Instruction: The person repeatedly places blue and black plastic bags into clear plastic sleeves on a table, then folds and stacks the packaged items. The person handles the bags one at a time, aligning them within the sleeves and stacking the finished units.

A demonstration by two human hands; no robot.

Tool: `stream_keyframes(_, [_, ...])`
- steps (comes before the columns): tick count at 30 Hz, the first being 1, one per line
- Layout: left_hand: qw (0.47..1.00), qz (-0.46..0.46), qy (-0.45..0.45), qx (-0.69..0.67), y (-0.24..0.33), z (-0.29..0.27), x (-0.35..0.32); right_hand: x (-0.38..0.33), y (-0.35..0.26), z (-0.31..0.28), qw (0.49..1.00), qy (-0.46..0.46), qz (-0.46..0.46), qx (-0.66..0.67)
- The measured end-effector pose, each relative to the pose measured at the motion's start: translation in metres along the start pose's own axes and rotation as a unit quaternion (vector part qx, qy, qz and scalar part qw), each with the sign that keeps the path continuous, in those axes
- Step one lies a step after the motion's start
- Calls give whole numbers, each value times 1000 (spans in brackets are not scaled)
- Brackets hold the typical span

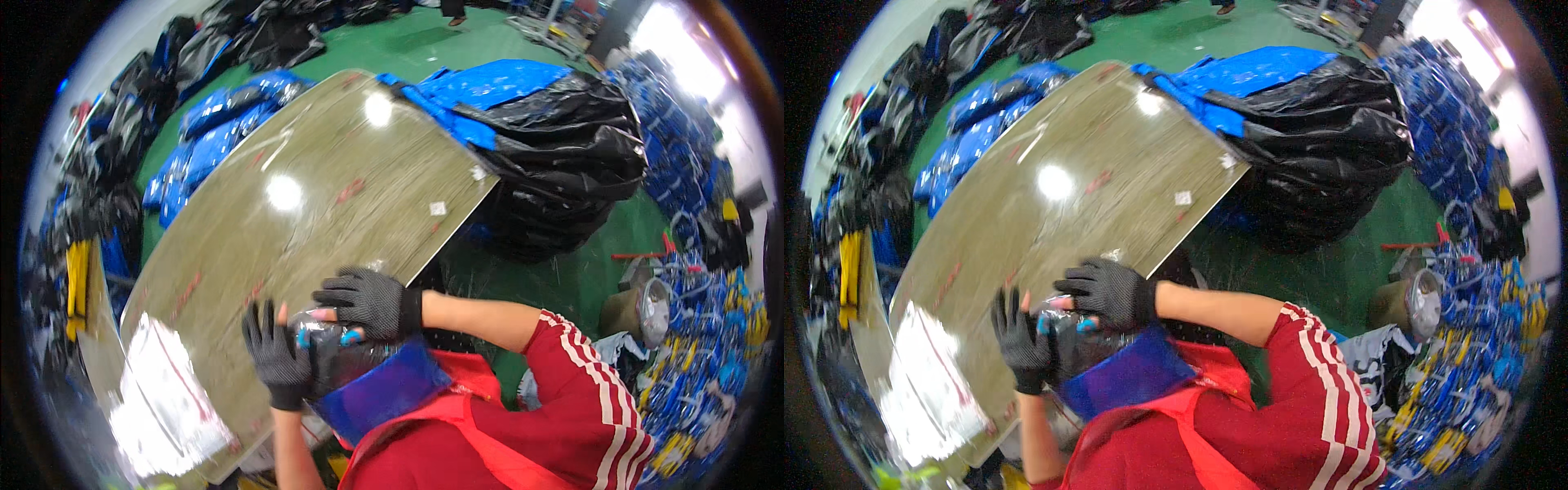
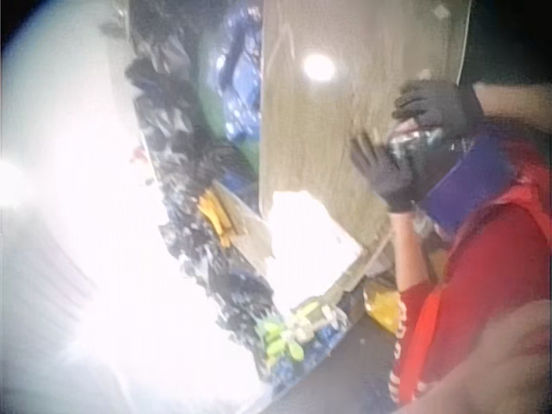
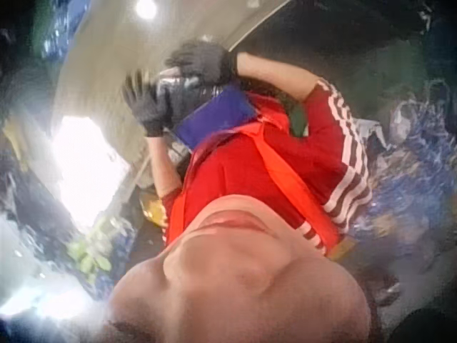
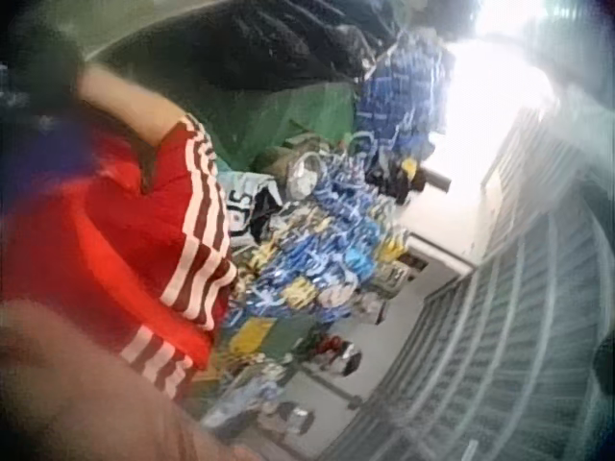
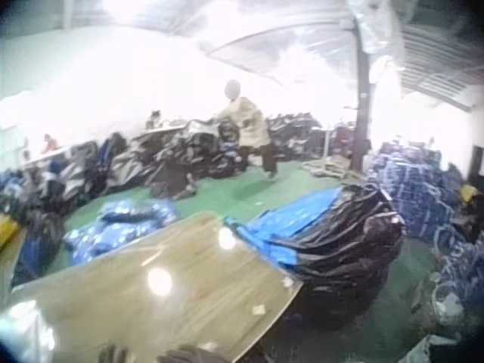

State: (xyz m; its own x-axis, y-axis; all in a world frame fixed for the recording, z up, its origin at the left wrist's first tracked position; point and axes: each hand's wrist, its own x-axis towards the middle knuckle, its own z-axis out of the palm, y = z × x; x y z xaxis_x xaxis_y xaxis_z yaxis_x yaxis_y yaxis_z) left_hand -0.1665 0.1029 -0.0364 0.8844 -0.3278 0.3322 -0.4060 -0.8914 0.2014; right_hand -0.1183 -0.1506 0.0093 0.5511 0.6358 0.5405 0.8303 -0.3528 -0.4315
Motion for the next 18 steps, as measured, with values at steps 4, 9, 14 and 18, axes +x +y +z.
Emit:
stream_keyframes(4, [797, -326, 168, -479, 4, 44, -70, -69, 123, -45, 971, 139, 102, -166])
stream_keyframes(9, [698, -403, -44, -590, -45, 51, -78, -140, 323, -222, 682, -40, 462, -566])
stream_keyframes(14, [725, -319, 65, -607, -125, 52, 67, -160, 380, -273, 739, -138, 568, -336])
stream_keyframes(18, [434, -198, 24, -879, -151, 35, 149, -164, 354, -255, 738, -171, 566, -326])
